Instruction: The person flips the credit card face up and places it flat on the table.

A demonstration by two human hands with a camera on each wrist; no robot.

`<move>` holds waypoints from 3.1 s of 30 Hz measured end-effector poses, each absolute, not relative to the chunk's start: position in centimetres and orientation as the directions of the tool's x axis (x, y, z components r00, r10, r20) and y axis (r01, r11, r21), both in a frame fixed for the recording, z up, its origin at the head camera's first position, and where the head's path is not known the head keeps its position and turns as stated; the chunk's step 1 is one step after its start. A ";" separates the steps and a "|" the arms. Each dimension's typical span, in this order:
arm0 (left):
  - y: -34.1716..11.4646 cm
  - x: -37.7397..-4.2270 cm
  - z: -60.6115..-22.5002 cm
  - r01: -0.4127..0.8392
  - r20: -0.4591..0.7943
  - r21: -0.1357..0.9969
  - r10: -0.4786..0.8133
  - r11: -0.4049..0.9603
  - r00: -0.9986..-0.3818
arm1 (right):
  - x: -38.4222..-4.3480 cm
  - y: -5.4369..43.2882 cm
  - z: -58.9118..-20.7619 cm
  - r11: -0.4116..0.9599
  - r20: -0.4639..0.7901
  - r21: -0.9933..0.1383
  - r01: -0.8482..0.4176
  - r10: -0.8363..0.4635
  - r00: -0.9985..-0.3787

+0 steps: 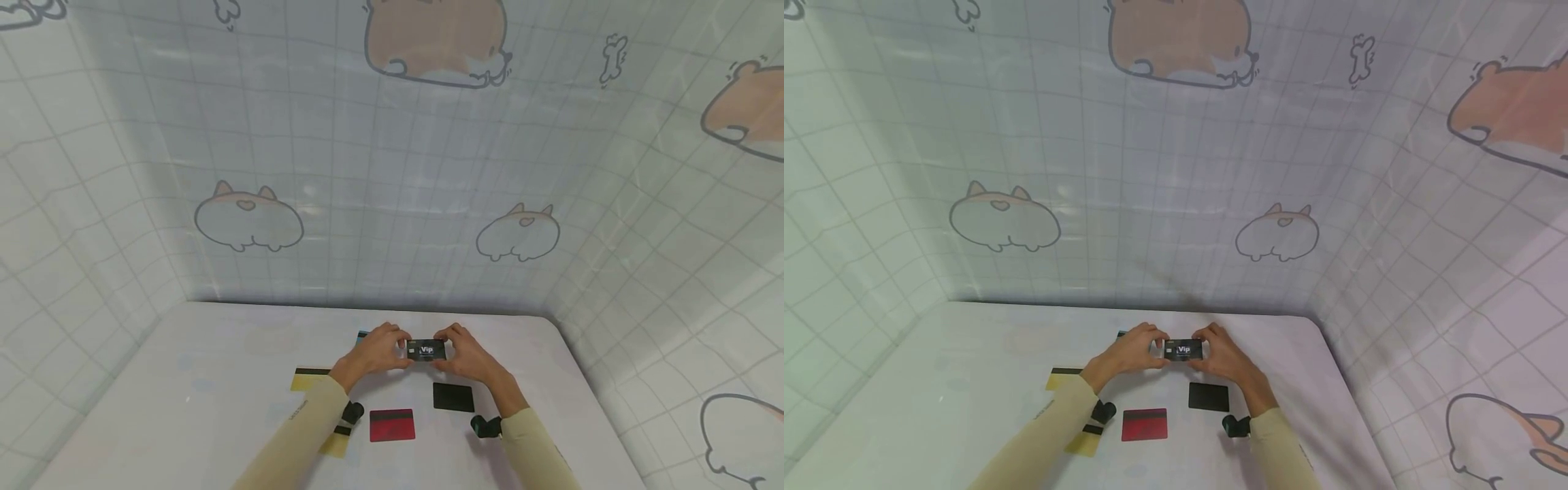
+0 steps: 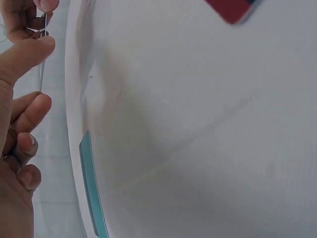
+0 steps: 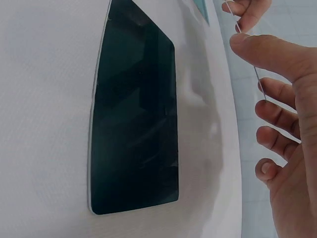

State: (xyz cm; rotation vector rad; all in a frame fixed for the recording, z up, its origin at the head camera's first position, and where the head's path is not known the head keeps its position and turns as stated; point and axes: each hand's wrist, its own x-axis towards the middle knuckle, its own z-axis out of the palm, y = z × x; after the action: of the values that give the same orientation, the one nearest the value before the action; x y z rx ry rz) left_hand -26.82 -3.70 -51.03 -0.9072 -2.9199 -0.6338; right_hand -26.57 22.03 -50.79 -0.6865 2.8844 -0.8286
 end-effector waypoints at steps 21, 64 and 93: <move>-3.1 -26.7 -51.9 0.520 0.065 0.327 0.530 0.789 -0.845 | -26.7 21.9 -52.9 0.762 0.011 -0.544 -0.351 -0.411 -0.911; -2.3 -26.3 -52.1 0.418 -0.035 0.432 0.478 0.799 -0.877 | -27.1 21.7 -53.1 0.819 -0.084 -0.524 -0.236 -0.325 -0.942; -6.0 -26.4 -51.0 0.469 0.081 0.459 0.491 0.754 -0.868 | -27.5 20.6 -52.8 0.759 0.016 -0.558 -0.336 -0.394 -0.919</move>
State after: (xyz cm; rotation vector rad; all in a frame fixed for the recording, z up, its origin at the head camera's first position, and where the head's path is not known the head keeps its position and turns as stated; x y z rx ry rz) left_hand -26.42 -5.95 -50.97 -0.8172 -2.9841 -0.7613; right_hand -27.48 20.60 -52.76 -0.5931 2.8499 -0.8744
